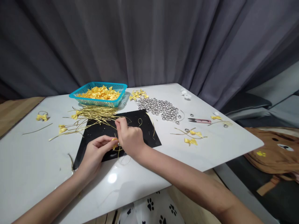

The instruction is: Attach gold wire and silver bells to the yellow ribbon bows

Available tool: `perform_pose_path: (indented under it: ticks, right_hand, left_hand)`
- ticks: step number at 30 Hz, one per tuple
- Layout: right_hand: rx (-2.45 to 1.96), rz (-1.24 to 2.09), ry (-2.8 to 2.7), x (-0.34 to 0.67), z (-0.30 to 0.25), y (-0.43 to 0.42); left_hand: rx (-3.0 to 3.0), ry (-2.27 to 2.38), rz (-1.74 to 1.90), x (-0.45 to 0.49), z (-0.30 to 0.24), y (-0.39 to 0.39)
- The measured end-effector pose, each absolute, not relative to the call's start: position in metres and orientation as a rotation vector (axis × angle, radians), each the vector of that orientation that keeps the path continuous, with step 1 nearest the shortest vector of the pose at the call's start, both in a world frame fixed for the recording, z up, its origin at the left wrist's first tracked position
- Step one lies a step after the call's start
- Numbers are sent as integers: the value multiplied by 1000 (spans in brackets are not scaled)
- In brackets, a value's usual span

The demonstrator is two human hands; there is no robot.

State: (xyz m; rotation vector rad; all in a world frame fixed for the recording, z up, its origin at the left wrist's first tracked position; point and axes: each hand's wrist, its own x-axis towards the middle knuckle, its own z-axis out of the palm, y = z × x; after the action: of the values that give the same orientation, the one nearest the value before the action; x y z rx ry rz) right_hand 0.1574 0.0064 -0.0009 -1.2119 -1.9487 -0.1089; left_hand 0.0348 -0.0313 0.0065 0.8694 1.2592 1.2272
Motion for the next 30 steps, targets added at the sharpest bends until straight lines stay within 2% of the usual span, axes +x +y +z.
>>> perform_pose_path:
  ticks: [9, 15, 20, 30]
  right_hand:
    - [-1119, 25, -2315, 164, 9, 18]
    - [-1123, 368, -2053, 165, 9, 14]
    - [-1026, 373, -1750, 180, 15, 6]
    - [-876, 460, -1930, 191, 6, -24]
  left_hand:
    - [913, 1230, 1138, 34, 8, -29]
    - [817, 1177, 1151, 34, 5, -28]
    - [652, 1127, 1201, 33, 8, -27]
    - [591, 1040, 1259, 31, 8, -26]
